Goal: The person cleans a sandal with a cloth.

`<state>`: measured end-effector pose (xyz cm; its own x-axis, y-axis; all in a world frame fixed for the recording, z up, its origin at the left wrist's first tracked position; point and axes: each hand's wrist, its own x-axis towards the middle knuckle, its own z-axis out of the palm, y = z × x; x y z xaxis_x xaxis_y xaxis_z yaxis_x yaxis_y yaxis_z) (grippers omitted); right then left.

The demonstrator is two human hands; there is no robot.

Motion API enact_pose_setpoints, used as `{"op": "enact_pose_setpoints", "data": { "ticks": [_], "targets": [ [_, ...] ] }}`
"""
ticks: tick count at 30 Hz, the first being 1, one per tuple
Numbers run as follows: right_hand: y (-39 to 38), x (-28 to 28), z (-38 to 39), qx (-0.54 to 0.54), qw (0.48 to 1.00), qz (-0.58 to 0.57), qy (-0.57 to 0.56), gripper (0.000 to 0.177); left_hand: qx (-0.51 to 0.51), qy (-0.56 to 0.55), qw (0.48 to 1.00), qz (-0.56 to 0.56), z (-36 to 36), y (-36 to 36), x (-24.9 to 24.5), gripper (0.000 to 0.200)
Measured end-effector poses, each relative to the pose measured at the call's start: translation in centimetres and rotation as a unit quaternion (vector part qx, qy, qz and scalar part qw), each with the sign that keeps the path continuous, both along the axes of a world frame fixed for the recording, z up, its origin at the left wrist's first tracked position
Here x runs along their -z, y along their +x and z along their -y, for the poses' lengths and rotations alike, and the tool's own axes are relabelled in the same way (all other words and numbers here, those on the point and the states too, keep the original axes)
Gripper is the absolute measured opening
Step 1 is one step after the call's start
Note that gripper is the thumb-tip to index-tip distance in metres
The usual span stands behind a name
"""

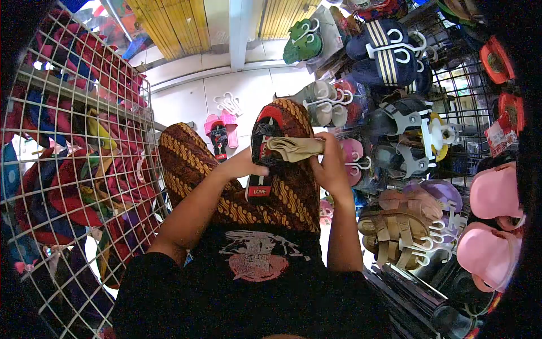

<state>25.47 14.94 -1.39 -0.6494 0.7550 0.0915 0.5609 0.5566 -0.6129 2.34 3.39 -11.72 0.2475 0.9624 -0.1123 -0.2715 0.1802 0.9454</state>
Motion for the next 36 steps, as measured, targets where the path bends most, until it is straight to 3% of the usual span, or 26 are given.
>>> {"op": "enact_pose_setpoints", "data": {
  "ticks": [2, 4, 6, 7, 9, 11, 15, 18, 19, 21, 23, 25, 26, 28, 30, 31, 32, 34, 36],
  "targets": [
    [0.3, 0.1, -0.1, 0.007, 1.0, -0.004, -0.018, 0.046, -0.013, -0.017, 1.0, 0.013, 0.4, -0.2, 3.3, 0.069],
    [-0.2, -0.2, 0.4, -0.001, 1.0, 0.002, -0.021, 0.043, -0.05, -0.081, 0.989, 0.109, 1.0, 0.0, 4.6, 0.065],
    [-1.3, -1.0, 1.6, -0.014, 1.0, -0.01, 0.005, 0.04, -0.047, -0.081, 0.994, 0.061, 1.3, 0.2, 5.2, 0.064],
    [-2.2, -1.8, 2.4, -0.024, 0.999, -0.025, 0.033, 0.039, -0.02, -0.035, 0.998, -0.055, 1.2, 0.1, 4.1, 0.064],
    [-3.0, -2.3, 3.3, -0.017, 0.996, -0.041, 0.072, 0.037, -0.009, 0.039, 0.991, -0.129, 1.2, 0.2, 3.8, 0.065],
    [-2.2, -1.7, 2.4, 0.013, 0.999, -0.03, 0.044, 0.037, -0.047, 0.095, 0.993, -0.045, 1.4, 0.4, 5.1, 0.07],
    [-0.3, -0.2, 1.1, -0.017, 0.999, 0.014, 0.032, 0.044, -0.049, -0.04, 0.998, 0.021, 1.9, 0.9, 3.2, 0.074],
    [-0.7, -0.5, 2.1, -0.039, 0.999, -0.017, 0.029, 0.04, 0.018, -0.085, 0.987, -0.138, 0.9, 2.2, 1.2, 0.061],
    [-1.1, -1.6, 2.2, -0.042, 0.999, -0.018, 0.017, 0.04, 0.004, -0.005, 0.987, -0.16, 0.3, 2.7, 0.3, 0.059],
    [-0.9, -2.2, 1.7, -0.043, 0.999, -0.019, -0.021, 0.041, 0.001, -0.001, 0.994, -0.108, 0.5, 2.4, 0.4, 0.062],
    [0.3, -1.6, 0.1, -0.033, 0.997, -0.02, -0.074, 0.042, -0.08, 0.106, 0.991, 0.015, 0.8, 3.0, 1.0, 0.059],
    [0.7, -1.1, -0.4, -0.015, 0.997, -0.027, -0.066, 0.045, -0.08, 0.027, 0.994, 0.064, 0.8, 3.1, 4.0, 0.065],
    [0.9, -1.0, -0.5, -0.009, 0.998, -0.028, -0.064, 0.046, -0.064, 0.017, 0.998, -0.012, 1.0, 2.7, 4.9, 0.072],
    [-0.9, -1.6, 0.6, -0.028, 0.996, -0.061, -0.058, 0.039, -0.035, -0.005, 0.986, -0.161, 0.8, 2.1, 1.6, 0.087],
    [-2.0, -2.1, 1.2, -0.049, 0.992, -0.112, -0.043, 0.03, 0.007, -0.053, 0.994, -0.099, 0.4, 1.5, -1.3, 0.08],
    [-1.5, -1.3, 0.8, 0.002, 0.993, -0.095, -0.072, 0.025, -0.018, 0.018, 1.0, 0.004, 0.3, 1.5, 1.6, 0.074],
    [-0.9, -1.0, -0.1, -0.014, 0.992, -0.078, -0.095, 0.024, -0.023, 0.011, 0.998, 0.057, 0.7, 1.6, 4.2, 0.078],
    [-0.2, -1.0, -1.9, -0.052, 0.987, -0.048, -0.144, 0.021, -0.032, -0.004, 0.986, 0.163, 0.5, 2.3, 2.8, 0.085],
    [-1.1, -1.3, -1.5, -0.075, 0.987, -0.058, -0.129, 0.024, -0.052, -0.05, 0.993, 0.098, 1.0, 2.2, 2.7, 0.097]
  ]
}}
